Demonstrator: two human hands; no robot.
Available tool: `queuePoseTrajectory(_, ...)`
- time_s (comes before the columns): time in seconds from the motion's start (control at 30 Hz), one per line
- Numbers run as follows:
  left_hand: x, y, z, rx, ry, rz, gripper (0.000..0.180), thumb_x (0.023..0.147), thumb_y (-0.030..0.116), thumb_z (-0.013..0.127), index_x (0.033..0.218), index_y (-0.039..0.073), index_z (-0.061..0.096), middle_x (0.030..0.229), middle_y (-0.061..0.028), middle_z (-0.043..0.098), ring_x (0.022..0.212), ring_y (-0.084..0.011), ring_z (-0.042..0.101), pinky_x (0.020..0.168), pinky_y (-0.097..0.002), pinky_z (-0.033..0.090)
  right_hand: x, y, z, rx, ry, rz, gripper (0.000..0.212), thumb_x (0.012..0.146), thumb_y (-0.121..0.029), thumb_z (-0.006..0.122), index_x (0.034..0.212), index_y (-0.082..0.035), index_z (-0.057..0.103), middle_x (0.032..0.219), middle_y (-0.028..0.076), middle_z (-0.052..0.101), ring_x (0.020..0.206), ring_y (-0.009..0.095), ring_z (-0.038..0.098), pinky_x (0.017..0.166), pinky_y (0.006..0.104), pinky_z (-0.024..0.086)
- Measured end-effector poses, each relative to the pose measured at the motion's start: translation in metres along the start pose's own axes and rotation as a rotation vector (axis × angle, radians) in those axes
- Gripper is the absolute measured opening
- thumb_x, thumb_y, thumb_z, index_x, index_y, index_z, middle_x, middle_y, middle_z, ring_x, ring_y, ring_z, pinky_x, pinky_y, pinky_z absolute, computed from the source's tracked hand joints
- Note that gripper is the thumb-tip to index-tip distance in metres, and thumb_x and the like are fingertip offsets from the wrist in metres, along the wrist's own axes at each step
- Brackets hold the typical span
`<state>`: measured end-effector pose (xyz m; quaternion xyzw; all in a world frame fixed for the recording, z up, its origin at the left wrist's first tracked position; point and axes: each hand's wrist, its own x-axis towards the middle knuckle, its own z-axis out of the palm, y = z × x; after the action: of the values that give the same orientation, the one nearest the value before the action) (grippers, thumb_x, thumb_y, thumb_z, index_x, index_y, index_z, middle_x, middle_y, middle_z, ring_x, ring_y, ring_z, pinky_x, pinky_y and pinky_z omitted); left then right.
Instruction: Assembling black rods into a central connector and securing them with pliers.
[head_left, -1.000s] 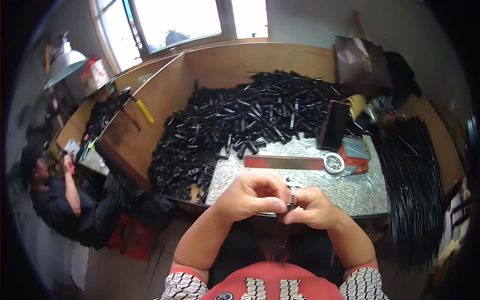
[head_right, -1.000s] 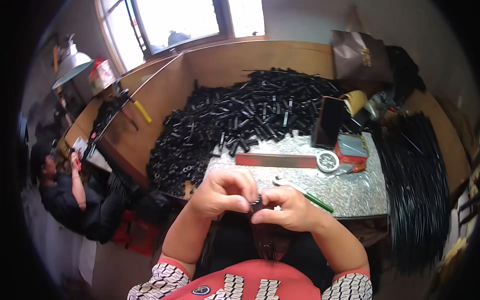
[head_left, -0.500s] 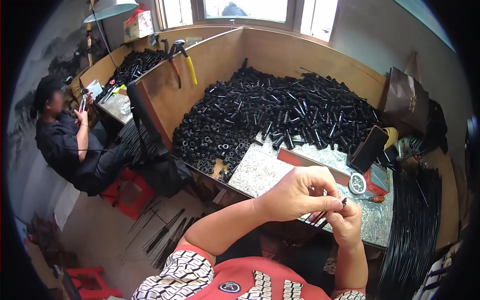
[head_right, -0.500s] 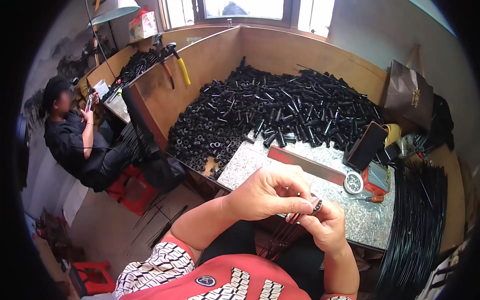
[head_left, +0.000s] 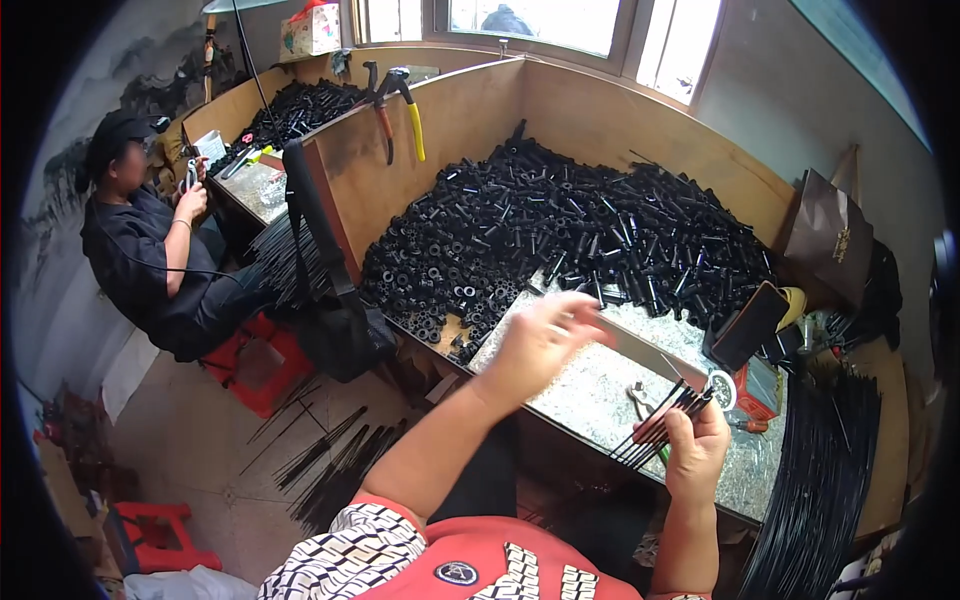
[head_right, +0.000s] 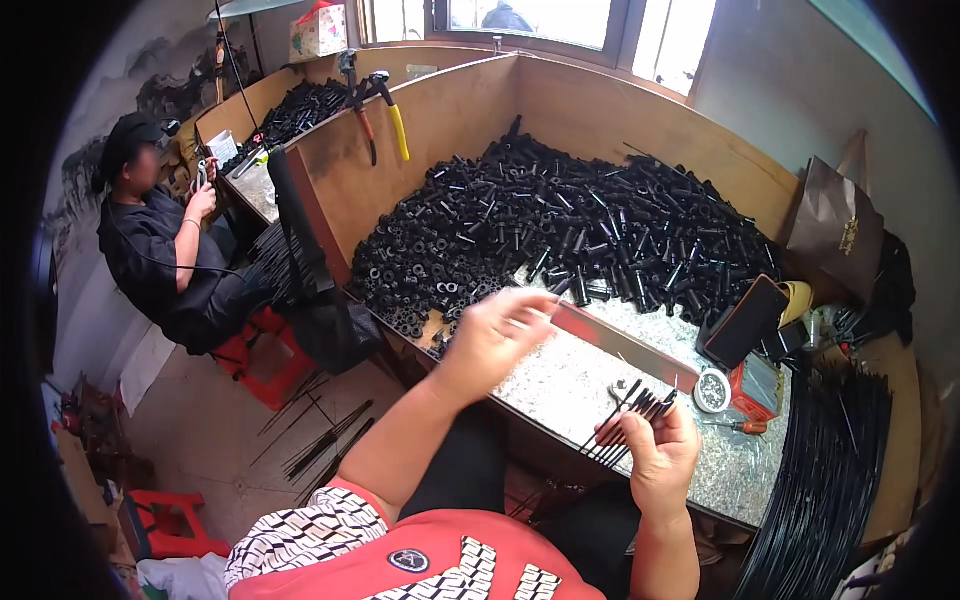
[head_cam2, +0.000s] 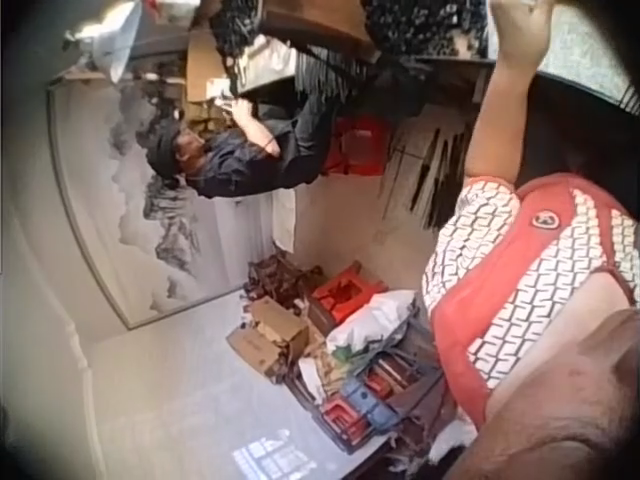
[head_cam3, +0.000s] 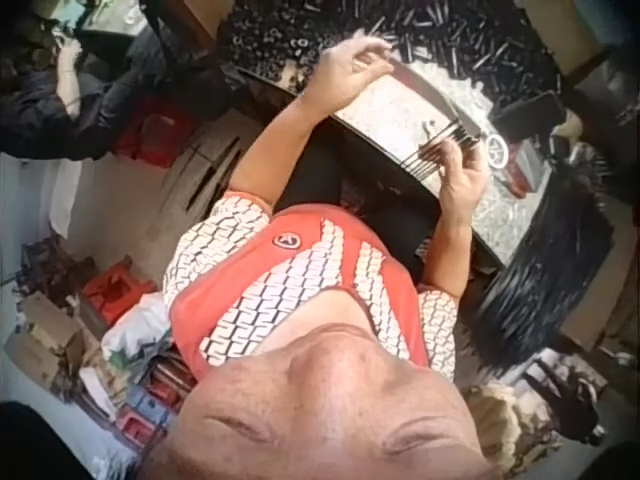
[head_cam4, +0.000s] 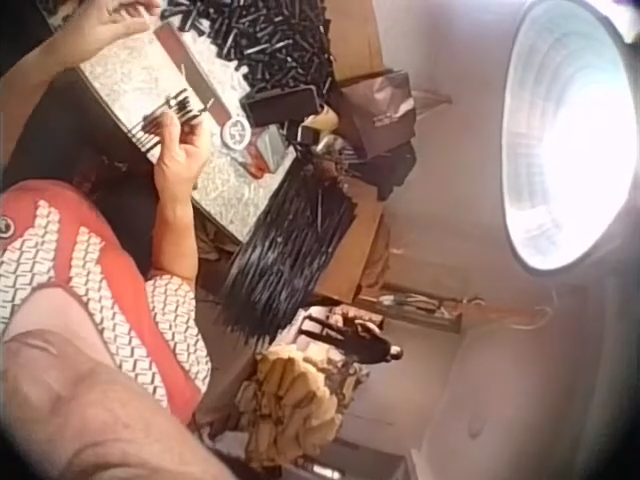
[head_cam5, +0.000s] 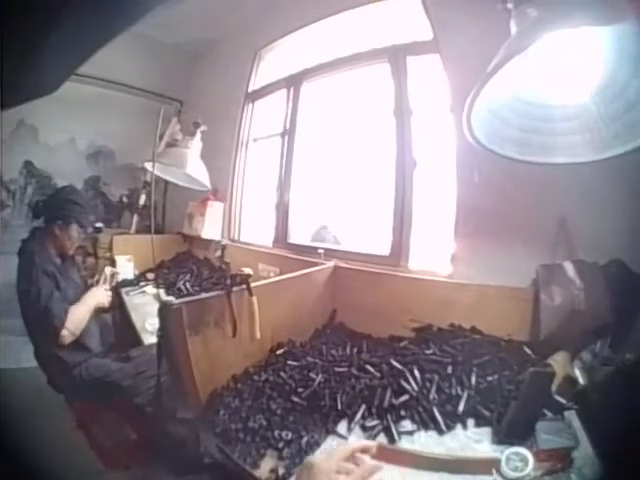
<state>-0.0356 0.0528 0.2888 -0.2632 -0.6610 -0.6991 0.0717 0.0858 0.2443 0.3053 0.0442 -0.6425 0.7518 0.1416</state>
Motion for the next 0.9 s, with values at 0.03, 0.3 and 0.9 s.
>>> queuePoseTrajectory(0.03,0.002,-0.024,-0.016,0.239,0.133,-0.002,0.025,0.085,0.004,0.064,0.110,-0.001,0.062,0.098,-0.0086,0.065,0.077,-0.0110,0.062,0.068,-0.0241,0.051,-0.001,-0.001,-0.005,-0.003,0.009,-0.004,0.015,0.091,-0.003,0.058,0.104,0.003,0.052,0.079,0.013,0.065,0.067,0.019,0.065,0.063,0.0303,0.055)
queuePoseTrajectory(0.3,-0.023,-0.096,-0.093,1.217,0.172,-0.251,0.018,0.075,0.012,0.071,0.090,0.005,0.065,0.092,-0.0137,0.064,0.093,-0.0324,0.060,0.082,-0.0421,0.048,-0.008,-0.004,-0.011,0.013,0.053,-0.014,0.018,0.090,0.000,0.057,0.107,0.003,0.052,0.083,0.010,0.064,0.065,0.017,0.064,0.061,0.0295,0.055)
queuePoseTrajectory(0.9,0.003,0.013,-0.053,-0.579,0.034,-0.168,0.016,0.094,0.001,0.049,0.104,-0.001,0.060,0.100,-0.0126,0.064,0.065,-0.0100,0.058,0.061,-0.0212,0.049,-0.005,0.004,-0.002,0.106,-0.062,0.019,0.026,0.087,-0.001,0.059,0.107,-0.001,0.043,0.080,0.014,0.062,0.066,0.025,0.066,0.061,0.0361,0.057)
